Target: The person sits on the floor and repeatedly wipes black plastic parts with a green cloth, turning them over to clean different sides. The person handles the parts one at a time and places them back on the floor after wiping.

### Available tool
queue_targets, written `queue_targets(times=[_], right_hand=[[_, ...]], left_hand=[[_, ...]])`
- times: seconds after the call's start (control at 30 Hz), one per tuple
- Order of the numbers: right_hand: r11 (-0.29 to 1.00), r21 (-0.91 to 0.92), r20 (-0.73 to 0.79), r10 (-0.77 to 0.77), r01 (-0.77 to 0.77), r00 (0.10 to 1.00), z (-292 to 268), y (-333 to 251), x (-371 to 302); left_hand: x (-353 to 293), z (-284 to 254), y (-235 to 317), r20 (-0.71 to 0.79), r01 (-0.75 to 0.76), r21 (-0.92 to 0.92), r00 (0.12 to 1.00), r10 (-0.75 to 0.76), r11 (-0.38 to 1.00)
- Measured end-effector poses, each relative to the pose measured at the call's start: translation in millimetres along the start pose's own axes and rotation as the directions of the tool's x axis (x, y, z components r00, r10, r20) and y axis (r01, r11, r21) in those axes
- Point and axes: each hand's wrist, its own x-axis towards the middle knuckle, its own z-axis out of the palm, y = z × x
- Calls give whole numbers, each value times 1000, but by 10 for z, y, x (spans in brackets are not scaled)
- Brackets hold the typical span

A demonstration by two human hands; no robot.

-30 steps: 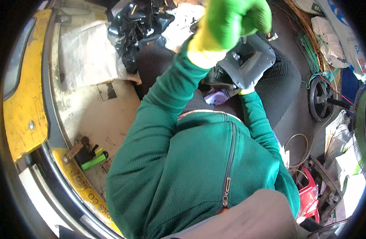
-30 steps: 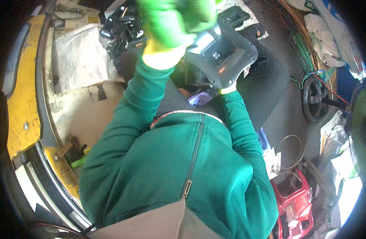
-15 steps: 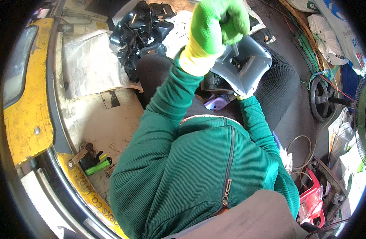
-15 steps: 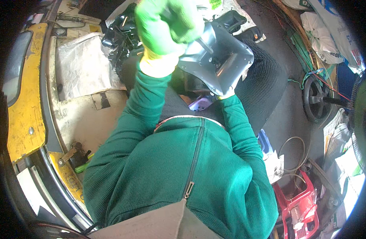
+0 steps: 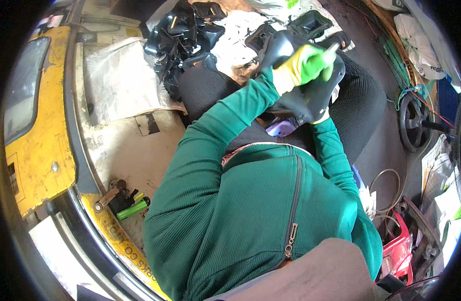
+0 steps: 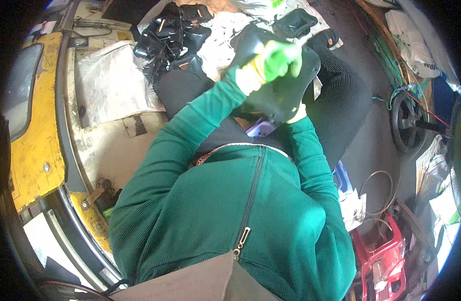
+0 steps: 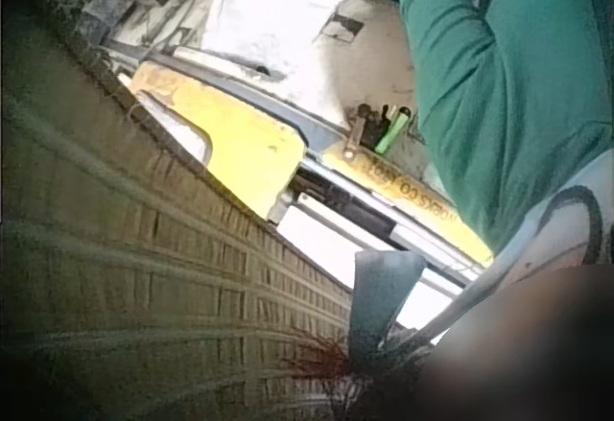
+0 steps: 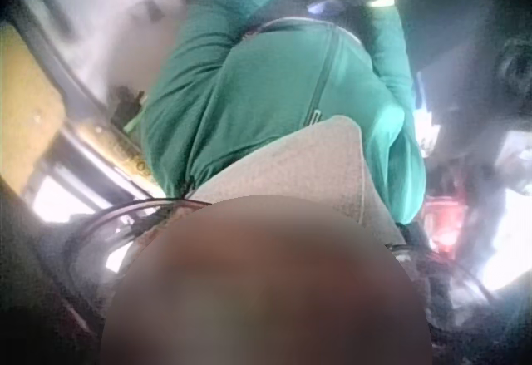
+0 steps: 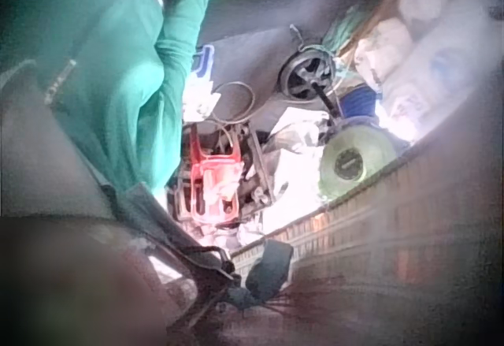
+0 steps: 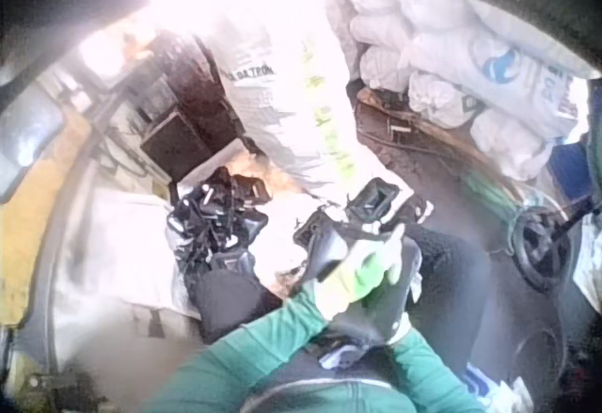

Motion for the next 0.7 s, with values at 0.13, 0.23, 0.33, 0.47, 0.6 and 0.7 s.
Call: queue_targets(times=[0.13, 0.23, 0.33, 0.47, 0.6, 0.7], right_hand=[[993, 66, -137, -92, 102, 986, 240, 140, -109], [962, -270, -60, -58, 39, 997, -34, -56, -50], [999, -53, -55, 10, -12, 998, 18, -41, 7], [995, 71, -203, -51, 66, 978, -9, -399, 257], [965, -245, -235, -148, 89, 961, -201, -856, 497], [998, -47, -144, -39, 33, 989, 15, -447, 321]], left_hand=[[183, -42, -75, 0, -476, 158, 876, 482, 865], [34, -357, 712, -49, -122, 21, 991, 123, 992], [23, -148, 181, -48, 63, -171, 996, -72, 983], [38, -303, 293, -53, -133, -264, 991, 124, 955], [-141, -360, 449, -87, -20, -270, 996, -3, 963], [-176, -187, -47, -45, 57, -195, 997, -67, 979]])
